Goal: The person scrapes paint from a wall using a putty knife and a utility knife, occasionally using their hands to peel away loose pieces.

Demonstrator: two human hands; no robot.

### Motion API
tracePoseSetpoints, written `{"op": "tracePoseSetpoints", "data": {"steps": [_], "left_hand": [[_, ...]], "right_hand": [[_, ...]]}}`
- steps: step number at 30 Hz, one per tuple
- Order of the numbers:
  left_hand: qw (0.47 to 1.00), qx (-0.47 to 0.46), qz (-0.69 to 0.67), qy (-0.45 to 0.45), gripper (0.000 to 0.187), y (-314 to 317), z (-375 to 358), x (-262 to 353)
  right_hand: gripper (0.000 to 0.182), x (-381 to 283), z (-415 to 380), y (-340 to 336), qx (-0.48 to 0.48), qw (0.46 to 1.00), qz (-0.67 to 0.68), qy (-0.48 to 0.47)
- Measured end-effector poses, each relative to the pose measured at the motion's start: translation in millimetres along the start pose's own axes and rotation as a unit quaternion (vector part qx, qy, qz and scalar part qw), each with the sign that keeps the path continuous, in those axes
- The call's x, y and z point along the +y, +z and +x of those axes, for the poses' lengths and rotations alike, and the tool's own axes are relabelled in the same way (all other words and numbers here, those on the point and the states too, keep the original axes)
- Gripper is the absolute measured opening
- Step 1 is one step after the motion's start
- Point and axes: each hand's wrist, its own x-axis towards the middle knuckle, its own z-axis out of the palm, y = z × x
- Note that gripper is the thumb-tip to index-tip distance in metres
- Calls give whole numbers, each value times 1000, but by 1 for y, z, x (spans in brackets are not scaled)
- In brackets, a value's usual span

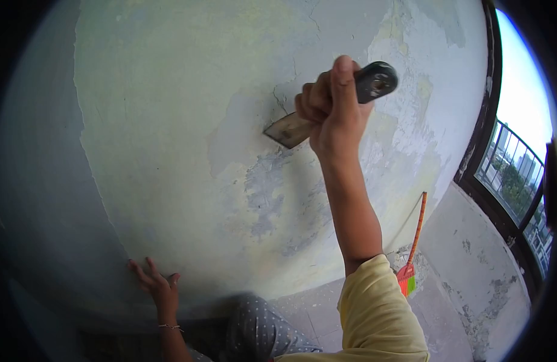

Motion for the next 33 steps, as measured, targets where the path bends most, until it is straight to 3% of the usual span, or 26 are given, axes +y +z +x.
{"op": "tracePoseSetpoints", "data": {"steps": [1,3,5,6,7,9,11,13,17,19,21,22,23,26,29,31,33], "left_hand": [[1000,-2,-3,5,108,0,0,0],[1000,7,3,7,108,-1,0,2],[1000,10,4,12,107,-1,1,1],[1000,14,5,16,107,-1,0,0],[1000,13,7,14,107,-1,0,-1],[1000,7,6,14,107,0,0,-1],[1000,1,8,13,108,-1,0,0],[1000,5,10,2,108,1,1,1],[1000,14,-6,11,105,-1,1,-1],[1000,10,-9,19,105,-3,1,0],[1000,-9,-7,-3,110,-3,1,3],[1000,-6,-9,-4,110,-3,0,4],[1000,-2,-8,0,110,-3,0,4],[1000,9,-4,7,109,-1,1,0],[1000,6,-5,12,108,0,0,-3],[1000,0,-13,13,108,0,-1,-1],[1000,-1,-18,2,107,-3,1,3]], "right_hand": [[41,3,-3,6,2,998,-46,39],[45,-4,-5,10,-10,994,-104,14],[48,-24,-5,10,-10,992,-99,-84],[50,-36,-4,3,-23,992,-77,-101],[37,-37,1,-8,-66,988,24,-140],[48,-17,2,-1,3,991,-96,-93],[42,12,-6,8,23,994,-50,99],[42,13,-8,8,-3,993,-50,104],[43,-27,-6,-2,-45,992,-18,-114],[42,-12,-1,-2,-23,994,-40,-100],[40,15,-8,11,1,998,-8,55],[36,17,-9,10,-21,997,11,75],[36,12,-8,12,-26,997,12,73],[47,-27,1,17,-53,994,-27,-91],[49,-45,18,19,-10,973,-107,-203],[49,-3,27,29,20,989,-99,-107],[49,-10,24,31,5,992,-94,-81]]}}
